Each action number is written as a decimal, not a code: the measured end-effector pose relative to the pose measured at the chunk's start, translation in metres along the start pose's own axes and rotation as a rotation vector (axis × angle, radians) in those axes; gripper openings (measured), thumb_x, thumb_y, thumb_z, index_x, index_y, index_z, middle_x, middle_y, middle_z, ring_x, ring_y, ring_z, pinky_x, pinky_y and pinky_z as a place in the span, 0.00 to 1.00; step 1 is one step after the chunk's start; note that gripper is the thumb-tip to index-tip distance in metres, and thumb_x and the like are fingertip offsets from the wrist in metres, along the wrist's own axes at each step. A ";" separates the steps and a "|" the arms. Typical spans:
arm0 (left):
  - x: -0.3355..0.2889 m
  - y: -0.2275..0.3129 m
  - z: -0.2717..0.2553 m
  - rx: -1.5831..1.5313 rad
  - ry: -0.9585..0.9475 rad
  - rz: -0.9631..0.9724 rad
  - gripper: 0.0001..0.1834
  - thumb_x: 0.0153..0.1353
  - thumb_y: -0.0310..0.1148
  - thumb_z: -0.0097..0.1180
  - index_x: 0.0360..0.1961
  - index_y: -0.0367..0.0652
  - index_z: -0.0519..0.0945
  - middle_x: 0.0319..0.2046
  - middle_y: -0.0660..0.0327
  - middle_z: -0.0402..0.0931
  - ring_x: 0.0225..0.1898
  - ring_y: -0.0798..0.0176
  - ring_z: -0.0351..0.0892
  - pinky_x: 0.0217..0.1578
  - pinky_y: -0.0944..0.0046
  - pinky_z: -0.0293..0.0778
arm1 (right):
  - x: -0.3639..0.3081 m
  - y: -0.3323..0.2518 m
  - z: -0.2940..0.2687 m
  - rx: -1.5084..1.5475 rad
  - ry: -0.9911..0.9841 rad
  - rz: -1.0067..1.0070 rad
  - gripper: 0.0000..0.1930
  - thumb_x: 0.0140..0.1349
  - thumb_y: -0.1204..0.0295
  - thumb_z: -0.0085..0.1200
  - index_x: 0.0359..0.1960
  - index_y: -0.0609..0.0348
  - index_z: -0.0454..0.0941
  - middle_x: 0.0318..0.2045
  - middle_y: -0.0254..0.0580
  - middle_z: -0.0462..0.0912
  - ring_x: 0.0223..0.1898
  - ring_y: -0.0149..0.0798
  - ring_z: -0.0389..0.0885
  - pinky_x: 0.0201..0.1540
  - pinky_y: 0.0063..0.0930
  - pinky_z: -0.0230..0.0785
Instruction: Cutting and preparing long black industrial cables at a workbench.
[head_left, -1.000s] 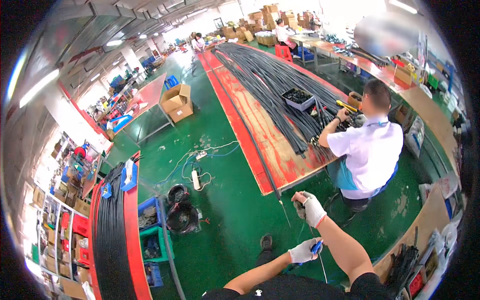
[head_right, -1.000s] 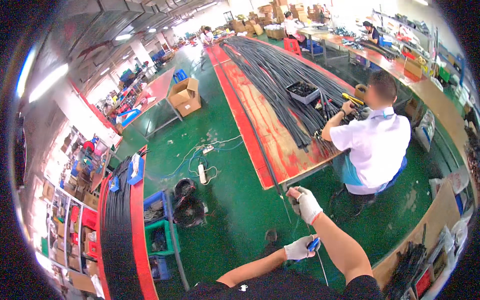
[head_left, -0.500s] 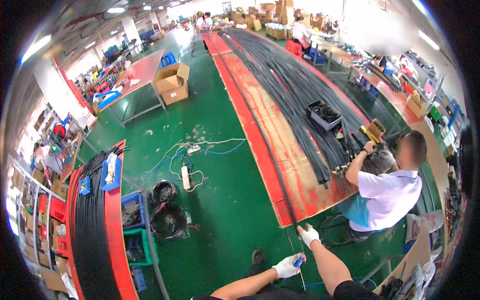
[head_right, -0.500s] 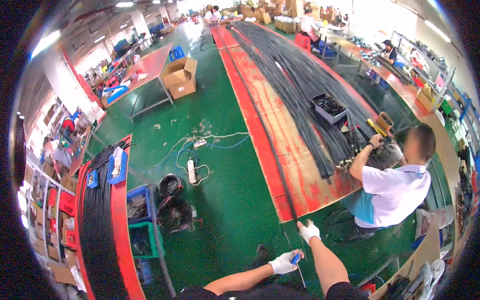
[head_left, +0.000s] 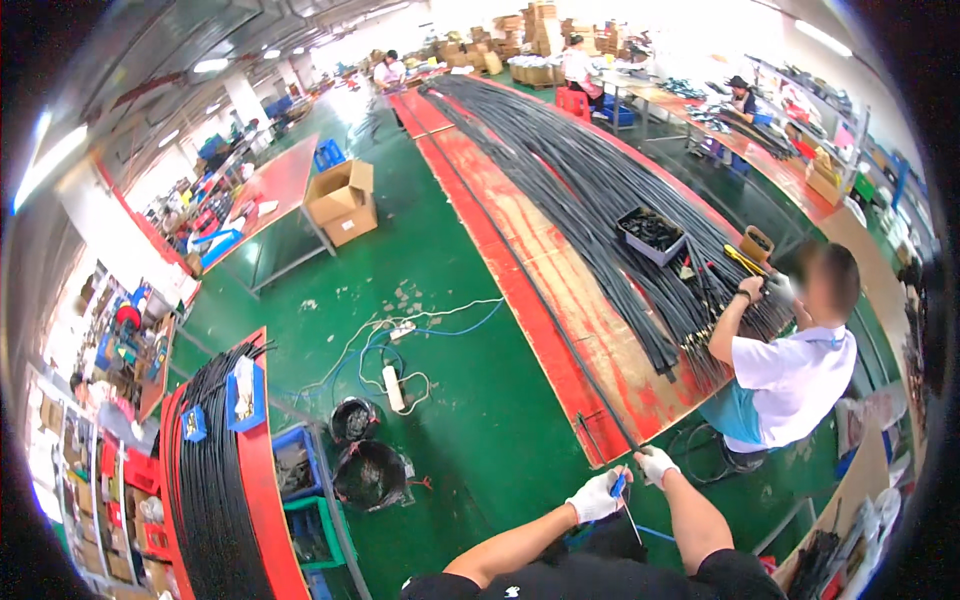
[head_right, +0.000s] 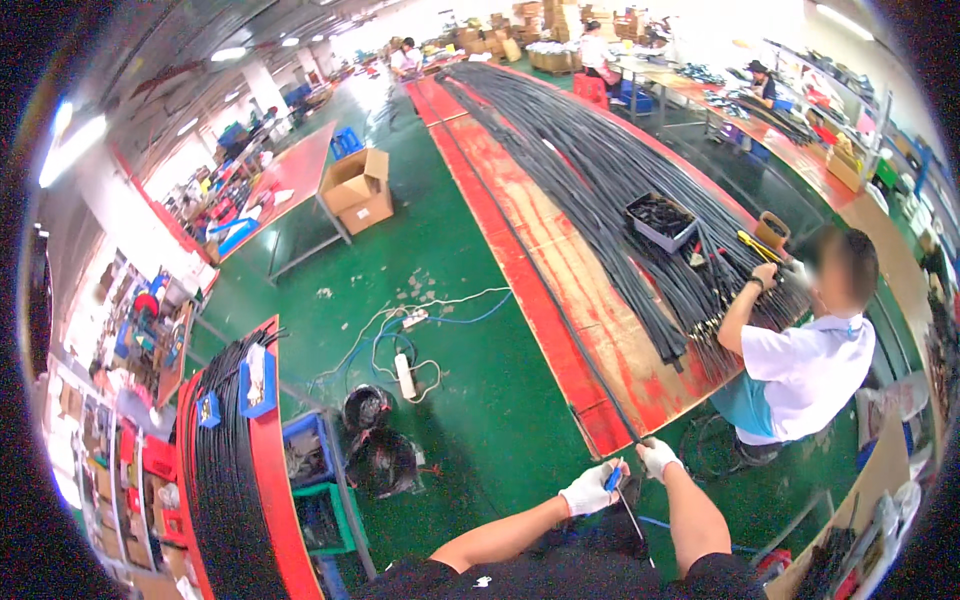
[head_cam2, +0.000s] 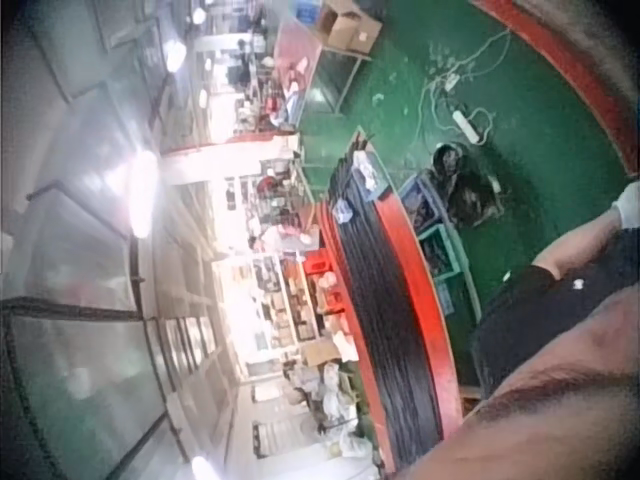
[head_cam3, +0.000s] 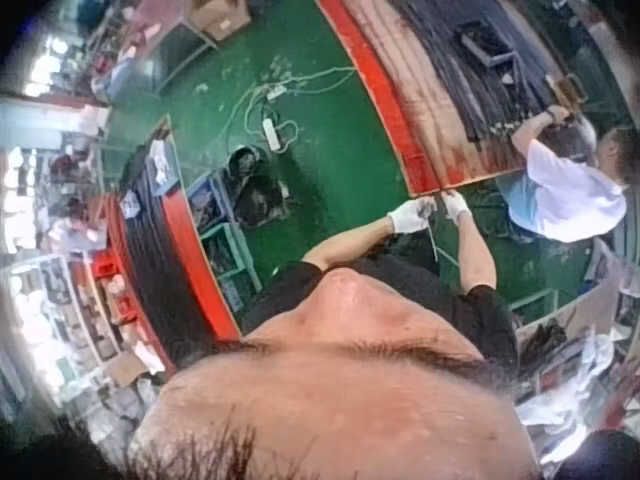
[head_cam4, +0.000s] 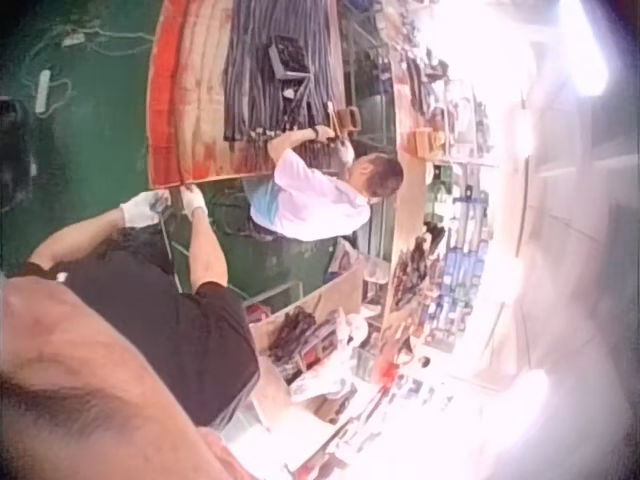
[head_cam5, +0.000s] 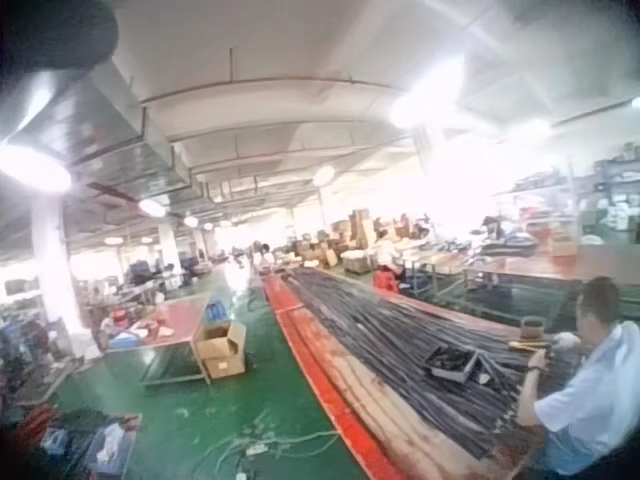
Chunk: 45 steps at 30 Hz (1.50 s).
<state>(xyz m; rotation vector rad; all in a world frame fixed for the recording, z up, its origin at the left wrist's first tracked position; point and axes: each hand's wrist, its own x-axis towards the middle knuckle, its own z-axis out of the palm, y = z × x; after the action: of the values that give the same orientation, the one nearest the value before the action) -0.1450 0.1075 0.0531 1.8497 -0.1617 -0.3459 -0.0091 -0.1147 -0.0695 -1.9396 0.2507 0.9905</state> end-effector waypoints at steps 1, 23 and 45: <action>0.002 -0.001 0.004 -0.077 0.124 0.121 0.20 0.58 0.27 0.60 0.53 0.44 0.74 0.38 0.58 0.78 0.40 0.59 0.80 0.45 0.59 0.77 | -0.018 -0.018 -0.001 -0.112 0.064 -0.018 0.25 0.73 0.58 0.55 0.65 0.60 0.77 0.44 0.45 0.87 0.36 0.42 0.85 0.32 0.40 0.78; 0.108 -0.001 0.014 0.024 0.006 -0.074 0.25 0.52 0.22 0.64 0.53 0.47 0.74 0.36 0.64 0.72 0.39 0.65 0.75 0.46 0.63 0.74 | -0.019 -0.026 -0.092 -0.379 0.156 -0.202 0.18 0.70 0.59 0.57 0.46 0.64 0.86 0.36 0.49 0.90 0.39 0.46 0.88 0.45 0.40 0.77; 0.153 -0.017 0.041 -0.021 -0.030 -0.042 0.24 0.53 0.23 0.62 0.52 0.48 0.74 0.35 0.62 0.72 0.37 0.61 0.76 0.45 0.62 0.76 | -0.034 -0.048 -0.145 -0.277 0.152 -0.245 0.19 0.72 0.59 0.55 0.48 0.66 0.85 0.35 0.47 0.89 0.37 0.43 0.86 0.44 0.40 0.76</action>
<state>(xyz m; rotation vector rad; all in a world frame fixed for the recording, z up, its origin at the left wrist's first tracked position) -0.0140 0.0314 0.0024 1.8297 -0.1396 -0.4037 0.0715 -0.2111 0.0233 -2.2381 -0.0430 0.7468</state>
